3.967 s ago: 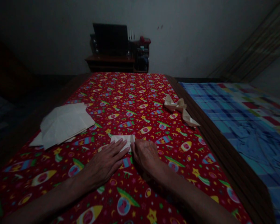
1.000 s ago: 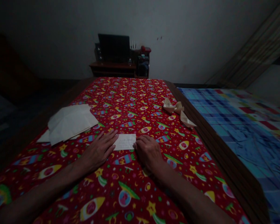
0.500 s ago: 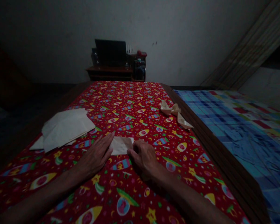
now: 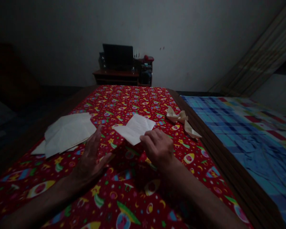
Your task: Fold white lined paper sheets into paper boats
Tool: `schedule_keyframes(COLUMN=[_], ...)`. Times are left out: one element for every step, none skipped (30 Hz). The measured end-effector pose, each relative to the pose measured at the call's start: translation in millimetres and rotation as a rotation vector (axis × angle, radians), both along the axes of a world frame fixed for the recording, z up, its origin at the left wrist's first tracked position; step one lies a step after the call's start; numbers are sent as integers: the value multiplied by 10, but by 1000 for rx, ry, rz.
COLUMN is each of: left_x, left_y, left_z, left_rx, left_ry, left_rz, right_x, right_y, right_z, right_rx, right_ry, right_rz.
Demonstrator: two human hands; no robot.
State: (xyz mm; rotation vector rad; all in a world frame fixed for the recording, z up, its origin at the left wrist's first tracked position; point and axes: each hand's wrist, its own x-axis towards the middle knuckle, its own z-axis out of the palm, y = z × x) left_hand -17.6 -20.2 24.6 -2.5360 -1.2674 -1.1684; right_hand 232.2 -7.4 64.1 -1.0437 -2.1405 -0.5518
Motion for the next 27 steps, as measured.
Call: schedule_keyframes(left_x=[7,17,30,47,67,88,109,128,142,150,153,149,141,131,120,112,107,108,113,122,134,148,162,176,189,201,212], left_y=[-13,-24,-34,-41,-46,-49,-51,-50,-47,-41,-33,-23,-13,-2,7,16,24,33,43,55,68,83,98,113,126,138,147], left_z=[20,29,27,18,2,-14,-30,-43,-53,-61,-70,-81,-96,-113,-131,-148,-161,-170,-174,-172,-166,-156,-146,-135,-125,-117,-111], left_rx=[15,12,-8,-41,-81,-122,-162,-195,-222,-243,-257,-267,-273,-278,-287,-305,-328,-359,-394,-430,-463,-489,-508,-520,-523,-521,-516], left_ry=[27,70,119,167,207,232,243,243,236,220,196,171,145,120,98,77,52,21,-16,-55,-89,-114,-126,-123,-109,-87,-61], left_rz=[-27,-61,-98,-136,-170,-194,-207,-214,-223,-234,-247,-261,-277,-292,-302,-308,-311,-306,-294,-274,-253,-232,-210,-191,-171,-150,-127], right_x=[-43,-91,-138,-177,-206,-223,-227,-220,-207,-189,-170,-152,-136,-123,-112,-104,-98,-93,-91,-90,-92,-95,-99,-104,-109,-114,-118], right_y=[-17,-41,-67,-93,-117,-136,-149,-156,-159,-157,-153,-148,-146,-146,-150,-158,-168,-180,-192,-203,-210,-214,-214,-210,-205,-198,-191], right_z=[-58,-141,-239,-341,-435,-514,-576,-619,-646,-661,-669,-674,-680,-685,-690,-693,-692,-685,-672,-654,-634,-615,-599,-589,-586,-588,-595], right_rx=[-27,-41,-79,-103,-158,-210,-245,-276,-296,-306,-310,-314,-321,-336,-361,-400,-453,-514,-575,-630,-675,-709,-730,-739,-744,-745,-743], right_ry=[-76,-141,-194,-224,-252,-259,-257,-245,-227,-208,-184,-159,-131,-98,-56,-6,45,95,145,192,233,266,291,309,317,317,313], right_rz=[22,56,71,95,108,114,124,130,138,148,157,166,173,180,187,192,197,202,203,200,196,192,187,178,170,159,147])
